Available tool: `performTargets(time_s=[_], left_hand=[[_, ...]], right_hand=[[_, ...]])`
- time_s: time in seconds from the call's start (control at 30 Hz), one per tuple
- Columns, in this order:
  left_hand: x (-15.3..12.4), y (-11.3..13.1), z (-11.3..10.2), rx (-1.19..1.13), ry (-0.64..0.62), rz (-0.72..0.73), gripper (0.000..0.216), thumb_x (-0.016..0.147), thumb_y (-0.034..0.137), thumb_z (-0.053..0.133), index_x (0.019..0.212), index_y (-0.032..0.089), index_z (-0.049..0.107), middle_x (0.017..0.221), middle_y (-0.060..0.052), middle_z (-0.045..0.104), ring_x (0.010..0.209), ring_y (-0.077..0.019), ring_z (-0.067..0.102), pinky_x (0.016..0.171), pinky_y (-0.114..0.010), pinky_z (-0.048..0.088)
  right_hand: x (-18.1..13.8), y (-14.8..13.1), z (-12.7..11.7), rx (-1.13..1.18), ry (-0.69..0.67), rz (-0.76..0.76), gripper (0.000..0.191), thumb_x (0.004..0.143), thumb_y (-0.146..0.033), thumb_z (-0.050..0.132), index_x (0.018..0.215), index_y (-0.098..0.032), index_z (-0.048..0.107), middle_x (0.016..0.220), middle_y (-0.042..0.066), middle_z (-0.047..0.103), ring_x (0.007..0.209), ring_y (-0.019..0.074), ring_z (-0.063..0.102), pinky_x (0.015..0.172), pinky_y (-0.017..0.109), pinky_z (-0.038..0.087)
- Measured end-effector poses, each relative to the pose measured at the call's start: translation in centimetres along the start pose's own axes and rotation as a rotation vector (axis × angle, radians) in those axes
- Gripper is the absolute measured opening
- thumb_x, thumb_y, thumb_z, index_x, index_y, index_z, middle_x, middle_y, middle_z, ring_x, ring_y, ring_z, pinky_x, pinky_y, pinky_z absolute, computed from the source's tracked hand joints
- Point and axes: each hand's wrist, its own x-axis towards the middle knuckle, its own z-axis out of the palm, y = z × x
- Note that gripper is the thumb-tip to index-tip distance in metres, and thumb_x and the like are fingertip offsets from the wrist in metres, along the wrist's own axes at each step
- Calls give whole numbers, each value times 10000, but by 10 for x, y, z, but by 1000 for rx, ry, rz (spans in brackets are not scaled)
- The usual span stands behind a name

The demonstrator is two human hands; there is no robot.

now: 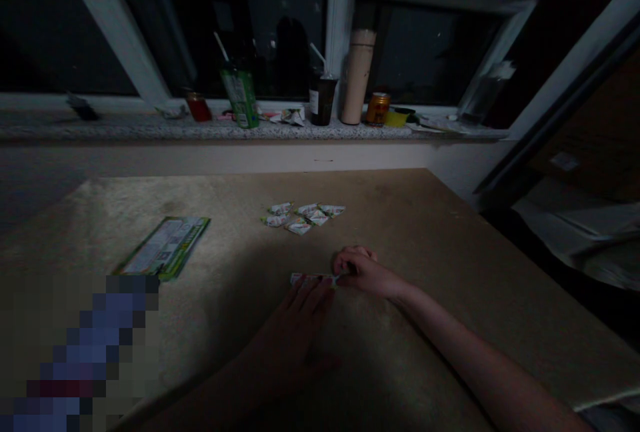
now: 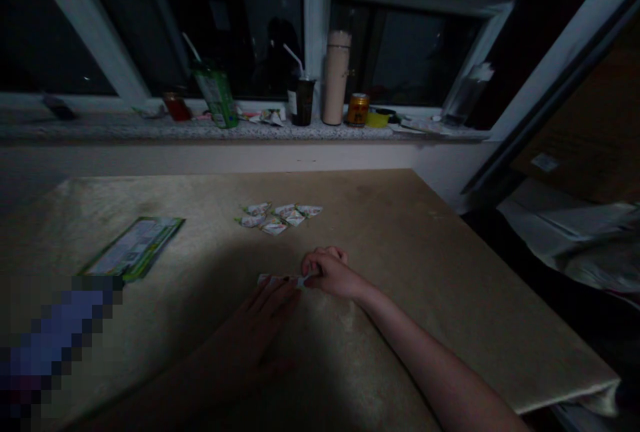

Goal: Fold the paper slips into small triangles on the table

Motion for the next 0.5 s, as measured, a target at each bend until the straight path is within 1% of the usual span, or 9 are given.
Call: performTargets(time_s=[0.07, 0.13, 0.23, 0.33, 0.5], left_hand=[[0, 0, 0, -5, -24, -12, 832, 793, 497, 610, 1452, 174, 219, 1514, -132, 221, 1376, -347, 164, 1108, -547, 149], [0, 0, -2, -8, -55, -19, 842, 786, 522, 606, 1450, 163, 233, 1506, -140, 242, 1371, -349, 185, 1110, -539, 152], [2, 0, -4, 8, -86, -16, 860, 782, 541, 598, 1452, 143, 234, 1497, -150, 261, 1366, -346, 203, 1117, -544, 108], [2, 1, -4, 13, -79, -15, 877, 777, 535, 602, 1459, 142, 214, 1498, -148, 260, 1368, -347, 197, 1117, -553, 77], [1, 1, -2, -7, -72, -15, 898, 773, 548, 600, 1464, 134, 203, 1509, -153, 229, 1372, -359, 176, 1119, -550, 70]], right_hand=[[0, -1, 0, -19, -7, 7, 134, 728, -121, 657, 826, -211, 643, 838, -16, 559, 932, 186, 479, 904, 385, 228], [-1, -3, -1, -27, -17, 8, 135, 734, -117, 649, 829, -212, 646, 856, -9, 563, 948, 191, 475, 914, 394, 222], [-2, -5, -2, -23, -27, 13, 146, 736, -110, 642, 836, -216, 647, 873, -8, 569, 976, 196, 476, 925, 397, 222], [-3, -5, -4, -7, -33, 15, 171, 715, -89, 647, 834, -212, 640, 890, -12, 573, 993, 191, 481, 937, 387, 223], [-3, -4, -5, -2, -39, 15, 174, 703, -78, 646, 821, -204, 632, 887, -10, 578, 990, 189, 480, 930, 385, 226]])
